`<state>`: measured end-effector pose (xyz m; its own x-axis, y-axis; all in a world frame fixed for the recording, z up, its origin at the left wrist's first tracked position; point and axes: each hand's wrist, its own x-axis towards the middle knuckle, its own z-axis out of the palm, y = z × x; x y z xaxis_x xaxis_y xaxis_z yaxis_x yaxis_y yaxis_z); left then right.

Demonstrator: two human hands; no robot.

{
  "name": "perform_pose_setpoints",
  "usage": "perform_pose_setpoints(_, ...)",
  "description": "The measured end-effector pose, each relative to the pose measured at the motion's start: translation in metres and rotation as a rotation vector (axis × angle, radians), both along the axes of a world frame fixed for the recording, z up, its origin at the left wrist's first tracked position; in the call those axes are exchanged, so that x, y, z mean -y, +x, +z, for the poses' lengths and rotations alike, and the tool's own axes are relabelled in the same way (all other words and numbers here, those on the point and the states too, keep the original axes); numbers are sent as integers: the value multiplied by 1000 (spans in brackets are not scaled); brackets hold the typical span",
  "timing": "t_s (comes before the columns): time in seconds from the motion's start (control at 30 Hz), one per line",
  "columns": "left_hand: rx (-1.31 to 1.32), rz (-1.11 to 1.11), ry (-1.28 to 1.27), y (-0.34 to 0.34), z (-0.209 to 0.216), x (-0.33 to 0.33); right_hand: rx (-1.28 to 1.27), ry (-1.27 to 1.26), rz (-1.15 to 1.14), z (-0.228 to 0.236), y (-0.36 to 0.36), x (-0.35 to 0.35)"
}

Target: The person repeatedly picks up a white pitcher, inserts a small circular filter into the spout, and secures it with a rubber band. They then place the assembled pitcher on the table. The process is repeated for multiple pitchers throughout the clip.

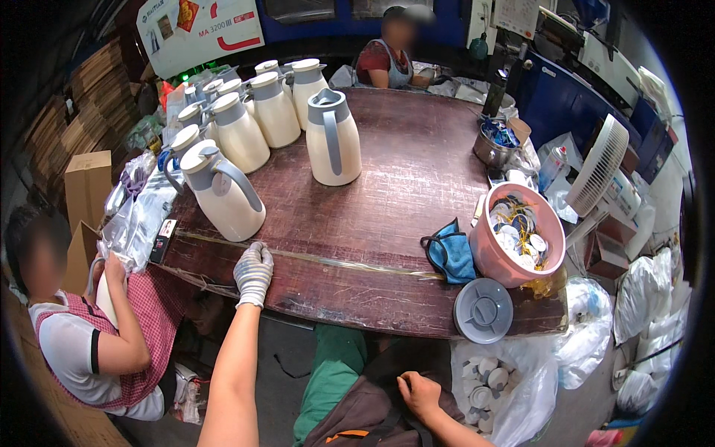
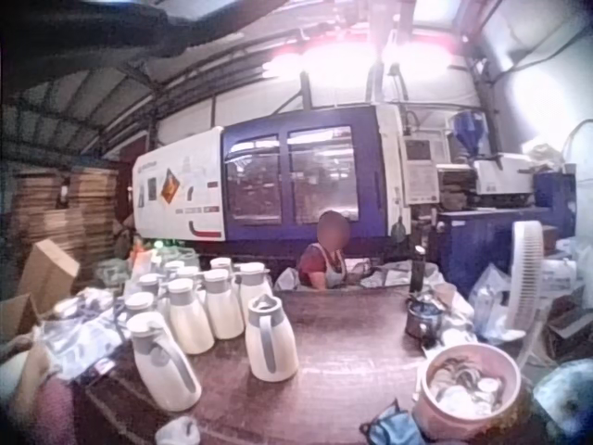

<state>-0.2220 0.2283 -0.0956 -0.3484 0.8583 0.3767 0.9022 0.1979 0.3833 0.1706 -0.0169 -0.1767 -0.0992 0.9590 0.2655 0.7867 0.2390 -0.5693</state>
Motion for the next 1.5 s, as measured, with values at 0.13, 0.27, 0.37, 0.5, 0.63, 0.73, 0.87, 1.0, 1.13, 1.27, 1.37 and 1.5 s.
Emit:
perform_pose_setpoints(0.13,1,-12,19,-3,-4,-1,2,-20,5,-2,1,0)
perform_pose_setpoints(0.27,-3,9,31,-3,-6,-2,-12,-7,3,1,0,0)
perform_pose_setpoints(0.37,4,4,26,-2,-5,-1,-8,-13,1,3,-1,0)
perform_pose_setpoints(0.5,-1,-18,40,2,0,1,12,-22,4,-2,1,0)
perform_pose_setpoints(0.63,-8,-13,29,3,2,1,10,-17,6,0,1,0)
perform_pose_setpoints(0.73,-34,-7,17,1,-1,0,4,-15,6,-2,1,-1)
perform_pose_setpoints(0.87,-106,-61,-14,5,-3,-3,-3,-8,-4,-1,2,-2)
perform_pose_setpoints(1.0,-88,-118,6,14,1,-3,-45,9,6,-3,3,-2)
perform_pose_setpoints(1.13,151,-167,65,42,14,-36,-78,0,17,-3,3,-3)
perform_pose_setpoints(1.27,421,-172,97,88,61,-114,-72,-5,26,-5,7,-3)
perform_pose_setpoints(1.37,581,-225,121,148,129,-147,-77,90,30,-30,14,-2)
perform_pose_setpoints(1.5,786,-305,77,173,142,-170,-27,55,46,-53,13,-1)
